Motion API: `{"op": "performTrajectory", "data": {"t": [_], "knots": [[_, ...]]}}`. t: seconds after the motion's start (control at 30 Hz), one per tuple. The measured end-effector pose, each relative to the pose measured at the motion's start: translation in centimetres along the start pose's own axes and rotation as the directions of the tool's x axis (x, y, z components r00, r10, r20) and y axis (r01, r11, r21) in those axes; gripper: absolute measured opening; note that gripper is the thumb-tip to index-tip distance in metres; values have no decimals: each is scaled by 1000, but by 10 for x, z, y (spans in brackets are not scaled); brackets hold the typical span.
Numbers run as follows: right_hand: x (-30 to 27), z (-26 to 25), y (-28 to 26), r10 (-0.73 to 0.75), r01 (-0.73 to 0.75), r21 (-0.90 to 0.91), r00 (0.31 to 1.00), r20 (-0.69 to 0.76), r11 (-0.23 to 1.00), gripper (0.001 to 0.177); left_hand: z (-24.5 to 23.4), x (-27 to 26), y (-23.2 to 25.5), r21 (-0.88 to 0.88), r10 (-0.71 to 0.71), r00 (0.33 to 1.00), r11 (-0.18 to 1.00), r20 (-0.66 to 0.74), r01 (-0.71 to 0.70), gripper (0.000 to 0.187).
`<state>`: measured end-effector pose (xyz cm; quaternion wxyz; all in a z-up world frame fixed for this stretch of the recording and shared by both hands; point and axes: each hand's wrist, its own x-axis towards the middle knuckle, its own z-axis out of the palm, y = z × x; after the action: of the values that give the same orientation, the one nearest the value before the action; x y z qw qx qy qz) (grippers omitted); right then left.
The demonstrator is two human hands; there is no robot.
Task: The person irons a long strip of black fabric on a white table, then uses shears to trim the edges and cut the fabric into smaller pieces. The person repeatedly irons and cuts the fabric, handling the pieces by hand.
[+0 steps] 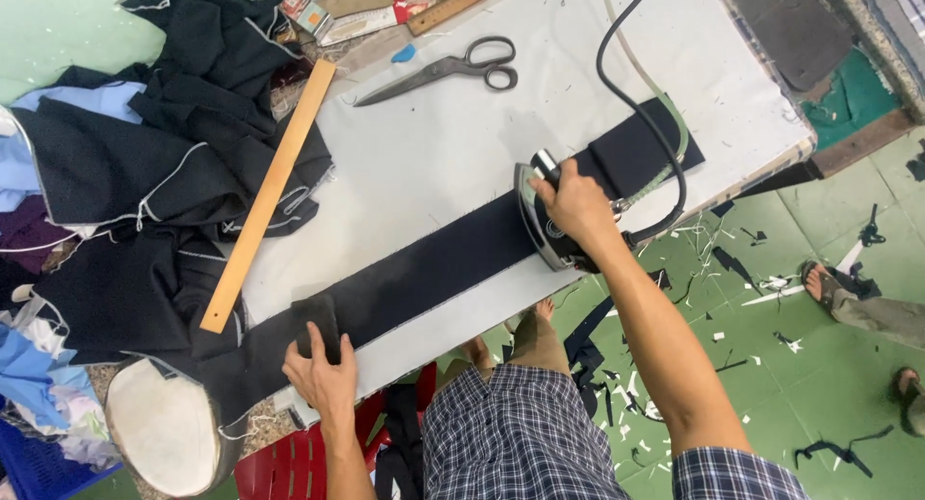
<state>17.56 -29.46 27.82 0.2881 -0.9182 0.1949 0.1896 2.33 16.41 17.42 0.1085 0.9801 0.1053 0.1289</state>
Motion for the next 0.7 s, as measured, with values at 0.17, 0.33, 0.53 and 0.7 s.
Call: {"op": "performTrajectory", "data": {"t": [0.17, 0.33, 0.53, 0.7], "knots": [[-7, -11, -11, -44, 51, -49, 991, 125, 997, 56, 2, 7, 56, -181, 351, 926, 928, 136, -325, 54], [-9, -28, -19, -280, 383, -241, 885, 373, 892, 50, 14, 9, 136, -224, 279, 927, 948, 249, -225, 53], [3, -9, 7, -607, 902, -182, 402, 686, 392, 46, 33, -8, 109, 92, 28, 997, 995, -69, -22, 60], [-6, 12, -10, -624, 960, -206, 280, 730, 189, 44, 19, -20, 64, 211, -200, 947, 944, -252, 255, 57]]}}
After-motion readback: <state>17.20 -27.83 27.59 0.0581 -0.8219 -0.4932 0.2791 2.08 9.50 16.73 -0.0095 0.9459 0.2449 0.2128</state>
